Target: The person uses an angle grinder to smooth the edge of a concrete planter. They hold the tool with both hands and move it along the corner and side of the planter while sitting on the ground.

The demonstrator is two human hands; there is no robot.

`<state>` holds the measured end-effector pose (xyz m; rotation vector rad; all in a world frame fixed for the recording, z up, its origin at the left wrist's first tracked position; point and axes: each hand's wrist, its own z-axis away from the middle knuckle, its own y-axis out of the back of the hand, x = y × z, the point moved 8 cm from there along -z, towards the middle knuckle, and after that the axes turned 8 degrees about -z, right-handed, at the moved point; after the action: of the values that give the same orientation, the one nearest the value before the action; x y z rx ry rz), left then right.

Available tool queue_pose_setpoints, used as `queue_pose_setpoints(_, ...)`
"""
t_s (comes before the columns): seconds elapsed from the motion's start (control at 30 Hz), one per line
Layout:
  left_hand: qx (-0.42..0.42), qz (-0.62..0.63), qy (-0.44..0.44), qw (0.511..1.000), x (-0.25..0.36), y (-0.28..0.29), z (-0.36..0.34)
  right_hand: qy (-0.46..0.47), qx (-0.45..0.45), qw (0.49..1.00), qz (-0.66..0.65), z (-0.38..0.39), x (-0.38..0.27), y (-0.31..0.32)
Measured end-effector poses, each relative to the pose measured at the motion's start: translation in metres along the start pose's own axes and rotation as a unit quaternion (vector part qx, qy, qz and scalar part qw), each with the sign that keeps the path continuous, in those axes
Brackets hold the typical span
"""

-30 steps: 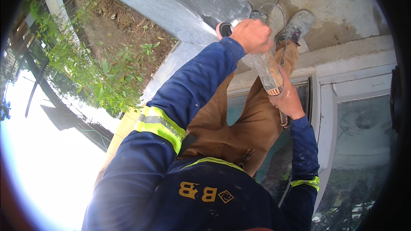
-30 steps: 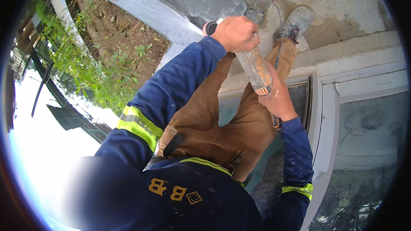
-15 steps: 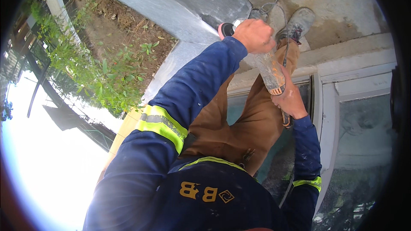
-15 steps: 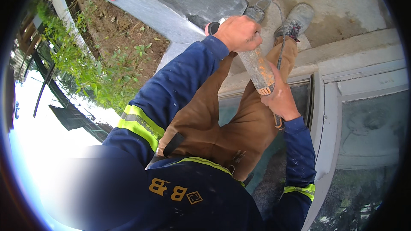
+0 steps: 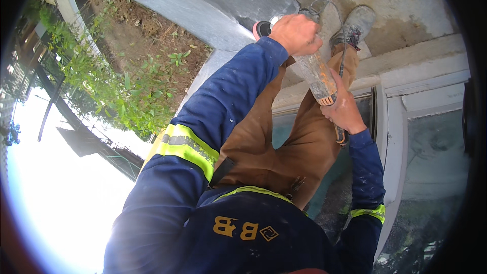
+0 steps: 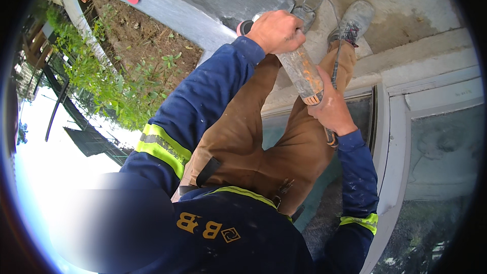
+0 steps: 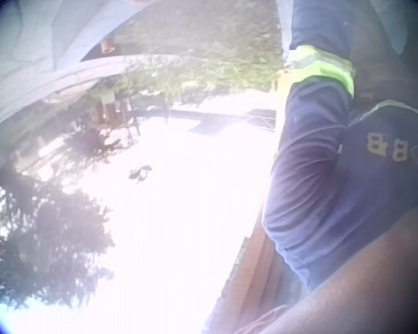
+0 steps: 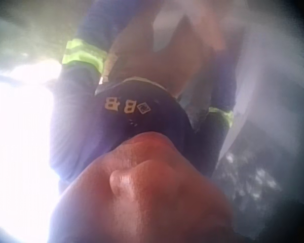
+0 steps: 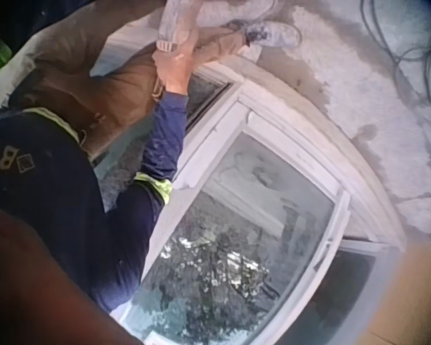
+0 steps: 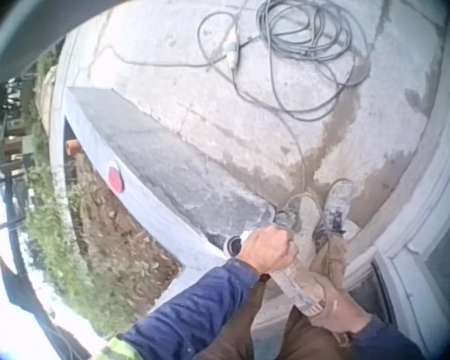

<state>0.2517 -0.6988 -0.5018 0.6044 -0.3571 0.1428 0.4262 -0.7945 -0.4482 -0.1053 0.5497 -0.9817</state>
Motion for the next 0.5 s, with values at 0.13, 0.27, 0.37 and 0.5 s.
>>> queue_pose_setpoints(0.13,0.002,-0.004,-0.020,1.000,0.020,-0.017,0.000,0.011,-0.002,1.000,0.003,0.014,0.013,0.010)
queue_pose_setpoints(0.27,0.024,0.023,-0.040,0.999,0.035,-0.027,0.001,-0.025,-0.006,1.000,0.006,0.025,0.023,0.017)
queue_pose_setpoints(0.37,-0.006,0.002,-0.029,1.000,0.029,-0.026,-0.002,-0.033,-0.002,0.999,-0.012,0.020,0.028,0.013)
queue_pose_setpoints(0.5,-0.025,-0.011,-0.002,1.000,0.012,-0.011,-0.003,-0.018,-0.001,1.000,-0.016,0.004,0.018,0.004)
